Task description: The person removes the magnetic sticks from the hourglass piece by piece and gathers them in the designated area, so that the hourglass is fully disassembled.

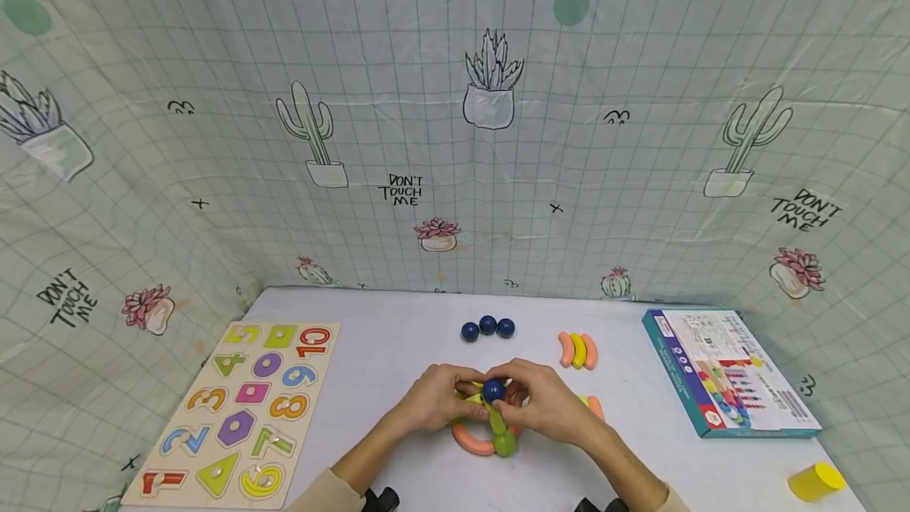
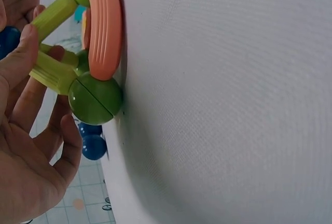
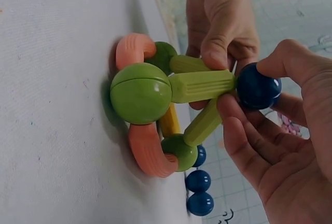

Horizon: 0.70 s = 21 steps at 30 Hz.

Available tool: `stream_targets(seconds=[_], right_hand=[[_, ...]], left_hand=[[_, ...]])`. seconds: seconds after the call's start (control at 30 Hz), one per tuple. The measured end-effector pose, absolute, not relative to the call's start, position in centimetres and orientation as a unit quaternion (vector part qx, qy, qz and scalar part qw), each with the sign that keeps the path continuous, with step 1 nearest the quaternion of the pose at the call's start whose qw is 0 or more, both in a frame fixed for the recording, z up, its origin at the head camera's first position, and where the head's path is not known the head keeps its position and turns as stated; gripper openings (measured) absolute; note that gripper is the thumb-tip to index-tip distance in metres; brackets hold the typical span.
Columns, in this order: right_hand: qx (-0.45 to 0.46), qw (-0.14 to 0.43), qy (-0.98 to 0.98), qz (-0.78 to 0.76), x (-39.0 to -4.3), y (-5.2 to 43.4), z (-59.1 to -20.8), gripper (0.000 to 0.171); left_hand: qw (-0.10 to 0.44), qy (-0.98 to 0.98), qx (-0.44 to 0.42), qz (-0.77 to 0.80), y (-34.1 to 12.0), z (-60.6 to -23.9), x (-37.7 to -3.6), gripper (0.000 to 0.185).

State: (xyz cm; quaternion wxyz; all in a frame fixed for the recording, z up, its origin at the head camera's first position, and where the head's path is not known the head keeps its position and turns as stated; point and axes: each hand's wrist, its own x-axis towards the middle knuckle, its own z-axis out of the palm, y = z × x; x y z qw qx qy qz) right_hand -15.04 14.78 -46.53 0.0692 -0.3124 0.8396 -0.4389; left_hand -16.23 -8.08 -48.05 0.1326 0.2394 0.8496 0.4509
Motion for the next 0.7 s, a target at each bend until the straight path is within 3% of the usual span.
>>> stream_targets(seconds=[0.4, 0.7], right_hand=[[-0.306, 0.066, 0.836, -0.451, -15.26, 15.16, -46.89, 0.033], [-0.286, 0.017, 0.858, -0.426, -15.86, 15.75, -46.57, 0.032]], left_hand=[[0.13, 0.845, 0.246, 0.457, -8.25, -48.28, -16.37, 0.05], [0.129, 0.85, 0.243, 0.45, -8.39, -48.12, -16.25, 0.045]])
